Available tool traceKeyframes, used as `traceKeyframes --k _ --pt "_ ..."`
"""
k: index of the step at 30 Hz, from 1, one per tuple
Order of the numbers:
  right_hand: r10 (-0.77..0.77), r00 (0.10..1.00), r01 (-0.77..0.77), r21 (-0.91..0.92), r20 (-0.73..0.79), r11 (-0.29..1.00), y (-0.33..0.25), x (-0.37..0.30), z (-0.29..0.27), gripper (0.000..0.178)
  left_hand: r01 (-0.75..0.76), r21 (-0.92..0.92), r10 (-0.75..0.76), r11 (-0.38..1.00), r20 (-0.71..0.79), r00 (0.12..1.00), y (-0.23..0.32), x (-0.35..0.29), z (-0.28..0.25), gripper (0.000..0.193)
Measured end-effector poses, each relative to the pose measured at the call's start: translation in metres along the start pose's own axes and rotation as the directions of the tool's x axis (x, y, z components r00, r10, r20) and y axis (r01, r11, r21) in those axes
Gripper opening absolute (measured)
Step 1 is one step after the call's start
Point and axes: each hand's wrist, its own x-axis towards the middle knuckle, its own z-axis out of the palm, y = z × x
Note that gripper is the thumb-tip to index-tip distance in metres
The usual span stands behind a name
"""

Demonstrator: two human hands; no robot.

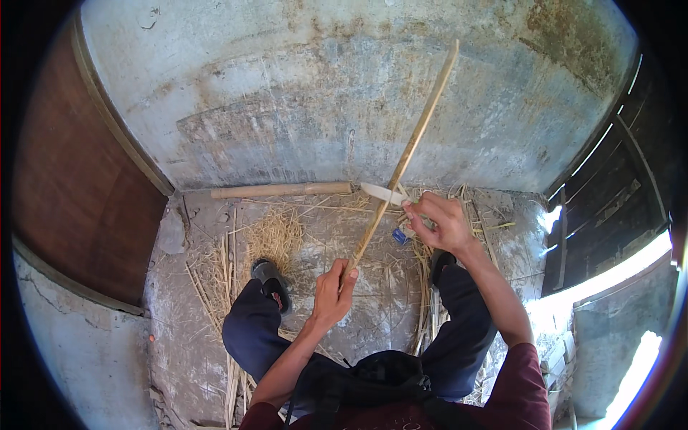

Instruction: The person carves a wooden stick using a small knife while sitting on the floor. They use the knife to shave thin layers of wood from the surface of the stick multiple times.

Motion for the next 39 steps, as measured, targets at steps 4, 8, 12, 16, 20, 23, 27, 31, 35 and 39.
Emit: traceKeyframes --k 4,8,12,16,20,23,27,31,35,39 --pt "-0.116 0.992 0.119 -0.09 0.042 0.989 -0.016 0.01 -0.012 0.028 -0.061 0.024 0.061 0.998 -0.01 0.998 0.004 -0.006 -0.001 0.024" --pt "-0.167 0.986 0.168 -0.071 0.012 0.983 -0.019 0.017 -0.018 0.021 -0.07 0.031 0.071 0.997 -0.012 0.997 0.001 -0.011 -0.004 0.025" --pt "-0.203 0.979 0.205 -0.107 0.024 0.973 -0.024 0.019 -0.018 0.021 -0.081 0.027 0.082 0.996 -0.031 0.996 -0.004 -0.018 -0.005 0.025" --pt "-0.185 0.982 0.182 -0.096 -0.024 0.979 -0.019 0.021 -0.02 0.016 -0.085 0.047 0.087 0.995 -0.045 0.995 -0.008 -0.022 -0.008 0.027" --pt "-0.117 0.99 0.107 -0.12 -0.083 0.987 -0.015 0.034 -0.037 0.012 -0.067 0.048 0.069 0.997 -0.036 0.997 -0.011 -0.027 -0.012 0.028" --pt "-0.116 0.993 0.111 -0.141 -0.032 0.984 -0.011 0.038 -0.041 0.01 -0.06 0.047 0.062 0.997 -0.051 0.997 -0.012 -0.029 -0.013 0.029" --pt "-0.156 0.986 0.141 -0.188 -0.066 0.972 0.003 0.047 -0.054 0.015 -0.062 0.056 0.065 0.996 -0.048 0.997 -0.016 -0.031 -0.014 0.03" --pt "-0.169 0.985 0.156 -0.23 -0.042 0.961 0.004 0.055 -0.055 0.018 -0.054 0.072 0.06 0.996 -0.077 0.995 -0.019 -0.035 -0.017 0.031" --pt "-0.175 0.981 0.154 -0.2 -0.089 0.968 0.015 0.066 -0.065 0.013 -0.045 0.08 0.051 0.996 -0.074 0.996 -0.025 -0.037 -0.018 0.033" --pt "-0.149 0.977 0.118 -0.199 -0.153 0.973 0.029 0.082 -0.079 0.006 -0.057 0.079 0.064 0.995 -0.089 0.994 -0.031 -0.041 -0.019 0.033"
